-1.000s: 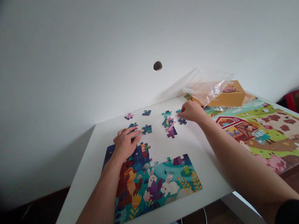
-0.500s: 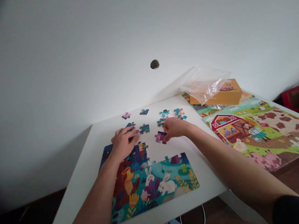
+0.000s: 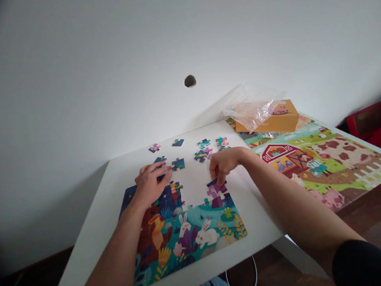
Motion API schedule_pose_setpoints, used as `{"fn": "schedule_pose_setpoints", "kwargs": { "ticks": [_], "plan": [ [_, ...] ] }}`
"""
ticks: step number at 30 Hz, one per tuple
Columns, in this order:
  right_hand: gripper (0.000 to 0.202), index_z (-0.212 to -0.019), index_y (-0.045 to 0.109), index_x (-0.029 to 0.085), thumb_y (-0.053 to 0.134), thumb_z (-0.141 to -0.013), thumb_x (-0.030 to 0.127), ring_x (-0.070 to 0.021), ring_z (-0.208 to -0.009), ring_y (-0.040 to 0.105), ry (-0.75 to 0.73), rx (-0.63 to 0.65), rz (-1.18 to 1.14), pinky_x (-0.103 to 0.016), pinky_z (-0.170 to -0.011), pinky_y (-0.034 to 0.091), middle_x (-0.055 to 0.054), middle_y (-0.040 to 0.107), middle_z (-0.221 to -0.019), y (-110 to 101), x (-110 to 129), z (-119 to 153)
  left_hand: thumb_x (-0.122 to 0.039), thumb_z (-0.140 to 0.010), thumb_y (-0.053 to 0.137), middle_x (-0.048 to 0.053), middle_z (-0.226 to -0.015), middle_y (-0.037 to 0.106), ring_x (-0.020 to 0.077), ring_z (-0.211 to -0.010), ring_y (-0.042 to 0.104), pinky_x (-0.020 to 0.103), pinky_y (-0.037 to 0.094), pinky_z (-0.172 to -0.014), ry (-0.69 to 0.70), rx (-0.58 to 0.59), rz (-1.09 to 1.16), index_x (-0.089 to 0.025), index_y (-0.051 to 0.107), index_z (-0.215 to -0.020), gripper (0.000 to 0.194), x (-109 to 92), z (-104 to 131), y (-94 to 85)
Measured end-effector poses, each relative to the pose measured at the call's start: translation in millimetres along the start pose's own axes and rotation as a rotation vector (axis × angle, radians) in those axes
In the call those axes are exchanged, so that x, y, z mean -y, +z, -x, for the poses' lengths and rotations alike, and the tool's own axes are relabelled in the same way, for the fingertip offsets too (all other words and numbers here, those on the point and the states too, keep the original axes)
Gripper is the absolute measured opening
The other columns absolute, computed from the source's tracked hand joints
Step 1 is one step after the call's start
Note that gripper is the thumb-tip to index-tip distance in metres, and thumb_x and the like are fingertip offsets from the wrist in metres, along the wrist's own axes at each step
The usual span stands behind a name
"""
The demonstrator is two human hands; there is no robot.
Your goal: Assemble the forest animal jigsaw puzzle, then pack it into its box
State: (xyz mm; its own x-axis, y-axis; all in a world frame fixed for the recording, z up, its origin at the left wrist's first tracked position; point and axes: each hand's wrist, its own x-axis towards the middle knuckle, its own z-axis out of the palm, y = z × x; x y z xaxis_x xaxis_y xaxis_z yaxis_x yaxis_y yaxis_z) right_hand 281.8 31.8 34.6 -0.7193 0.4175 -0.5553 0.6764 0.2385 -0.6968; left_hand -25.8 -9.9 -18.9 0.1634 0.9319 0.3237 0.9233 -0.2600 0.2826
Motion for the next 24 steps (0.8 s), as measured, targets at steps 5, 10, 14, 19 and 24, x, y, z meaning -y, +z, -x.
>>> {"fn": "schedule_pose_setpoints", "kwargs": {
  "ticks": [5,10,14,19,24],
  "plan": [
    [0.034,-0.092,0.078,0.016,0.079,-0.065,0.038,-0.0115,-0.064,0.058,-0.053,-0.035,0.057,-0.021,-0.06,0.04,0.0,0.072,-0.073,-2.1,1.5,2.0,-0.042,-0.089,0.055,0.0,-0.133,0.061,0.0287,-0.122,0.047,0.049,0.038,-0.105,0.004,-0.012,0.0,-0.033,0.074,-0.107,0.027,2.4,-0.3,2.2],
    [0.032,-0.101,0.078,0.015,0.071,-0.073,0.028,-0.01,-0.063,0.056,-0.163,-0.117,0.072,-0.021,-0.061,0.039,0.0,0.071,-0.072,-4.6,6.7,4.5,-0.042,-0.089,0.055,-0.001,-0.133,0.062,0.0286,-0.122,0.048,0.048,0.038,-0.105,0.014,-0.016,-0.023,-0.033,0.074,-0.107,0.027,5.3,-1.5,4.5],
    [0.033,-0.091,0.079,0.013,0.079,-0.065,0.032,-0.0109,-0.063,0.057,-0.119,-0.079,-0.007,-0.021,-0.061,0.04,-0.001,0.07,-0.069,-5.6,8.1,5.9,-0.043,-0.09,0.055,0.0,-0.132,0.062,0.0281,-0.121,0.05,0.046,0.039,-0.105,0.035,-0.02,-0.04,-0.032,0.074,-0.107,0.028,7.8,-3.0,6.0],
    [0.034,-0.086,0.079,0.014,0.081,-0.064,0.041,-0.0115,-0.064,0.059,-0.139,-0.107,0.029,-0.021,-0.062,0.041,-0.001,0.071,-0.069,-4.8,6.7,3.7,-0.043,-0.09,0.054,0.0,-0.132,0.063,0.0276,-0.12,0.051,0.045,0.04,-0.105,0.044,-0.023,-0.059,-0.032,0.074,-0.107,0.029,6.9,-3.4,4.7],
    [0.036,-0.086,0.079,0.015,0.081,-0.064,0.044,-0.012,-0.066,0.061,-0.13,-0.037,0.09,-0.021,-0.063,0.041,0.0,0.072,-0.071,1.0,10.2,-2.0,-0.042,-0.09,0.055,-0.001,-0.131,0.063,0.0285,-0.12,0.05,0.046,0.04,-0.104,0.026,-0.021,-0.06,-0.032,0.074,-0.107,0.028,4.3,-2.7,2.6]
  ]
}}
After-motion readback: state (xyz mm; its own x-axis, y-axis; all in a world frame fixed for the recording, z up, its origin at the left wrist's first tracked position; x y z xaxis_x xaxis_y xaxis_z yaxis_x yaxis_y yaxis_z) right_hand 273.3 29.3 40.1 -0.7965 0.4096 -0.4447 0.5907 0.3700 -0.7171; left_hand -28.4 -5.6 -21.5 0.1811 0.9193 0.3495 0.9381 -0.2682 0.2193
